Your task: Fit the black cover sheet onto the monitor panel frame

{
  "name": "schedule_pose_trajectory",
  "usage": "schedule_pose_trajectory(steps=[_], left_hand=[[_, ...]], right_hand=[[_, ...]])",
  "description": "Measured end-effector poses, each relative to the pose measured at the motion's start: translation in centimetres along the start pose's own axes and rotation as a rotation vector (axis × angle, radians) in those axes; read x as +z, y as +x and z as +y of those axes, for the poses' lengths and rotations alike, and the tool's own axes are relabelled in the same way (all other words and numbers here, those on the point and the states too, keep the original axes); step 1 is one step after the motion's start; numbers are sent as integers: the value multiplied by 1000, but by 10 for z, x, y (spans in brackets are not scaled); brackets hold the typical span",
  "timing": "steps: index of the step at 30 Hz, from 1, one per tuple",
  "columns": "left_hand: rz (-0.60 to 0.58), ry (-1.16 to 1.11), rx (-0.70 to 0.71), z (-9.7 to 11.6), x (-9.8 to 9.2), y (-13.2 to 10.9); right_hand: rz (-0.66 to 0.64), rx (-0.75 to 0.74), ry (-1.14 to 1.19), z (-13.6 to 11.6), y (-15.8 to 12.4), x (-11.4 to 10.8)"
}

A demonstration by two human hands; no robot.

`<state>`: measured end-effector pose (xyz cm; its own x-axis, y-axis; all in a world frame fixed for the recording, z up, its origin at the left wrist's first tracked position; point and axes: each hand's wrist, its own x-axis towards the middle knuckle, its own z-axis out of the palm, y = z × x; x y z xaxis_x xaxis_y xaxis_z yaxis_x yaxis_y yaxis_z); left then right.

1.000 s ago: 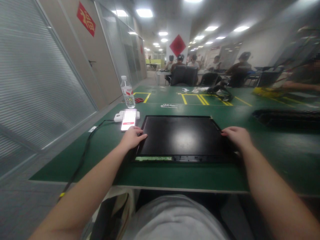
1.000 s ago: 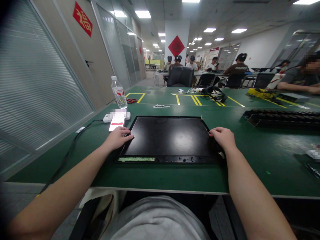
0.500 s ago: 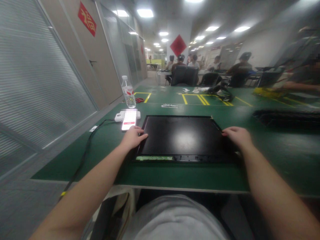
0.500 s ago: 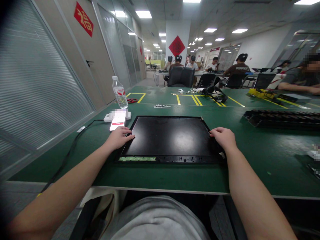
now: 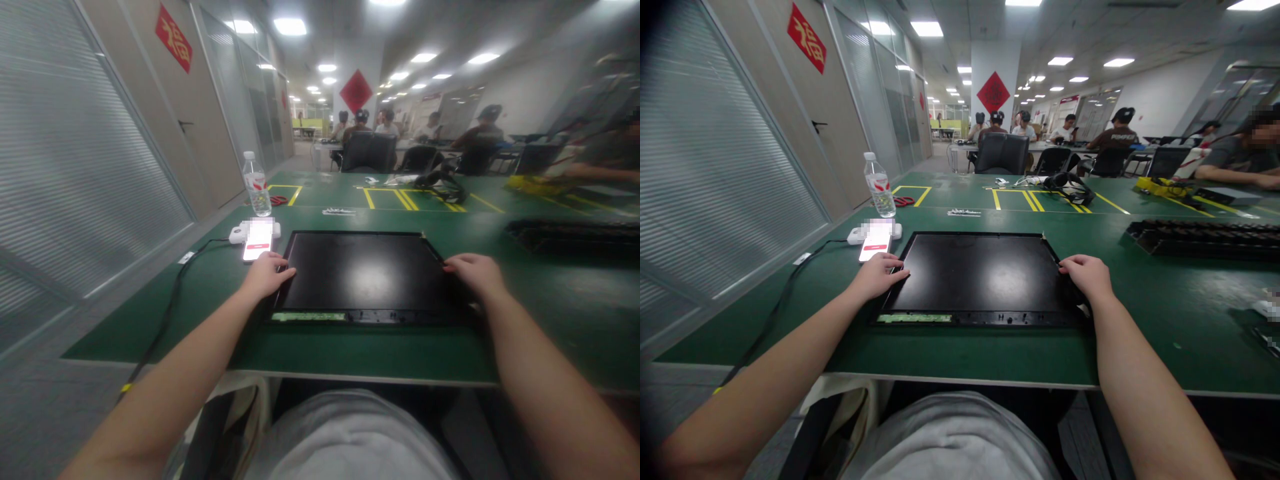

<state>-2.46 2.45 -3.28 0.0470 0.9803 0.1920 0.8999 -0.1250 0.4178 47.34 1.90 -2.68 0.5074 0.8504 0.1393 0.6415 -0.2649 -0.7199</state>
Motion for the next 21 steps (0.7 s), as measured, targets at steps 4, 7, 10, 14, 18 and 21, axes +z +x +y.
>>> schedule_pose_trajectory(steps=[4,7,10,14,18,21], left_hand=[[14,19,22,-2,1,2],[15,23,18,-2,1,2],[17,25,30,0,1,2],[-3,33,15,4,-1,0],[6,20,11,7,-5,-2],[13,0,4,9,-7,-4]], right_hand=[[3,-7,0,2,1,2],[7,-13,7,3,1,2],[2,-16,4,3,2,2],[-20,4,2,3,2,0],[-10,5,3,0,0,-2],[-27,20,-3,-3,-2,-3]])
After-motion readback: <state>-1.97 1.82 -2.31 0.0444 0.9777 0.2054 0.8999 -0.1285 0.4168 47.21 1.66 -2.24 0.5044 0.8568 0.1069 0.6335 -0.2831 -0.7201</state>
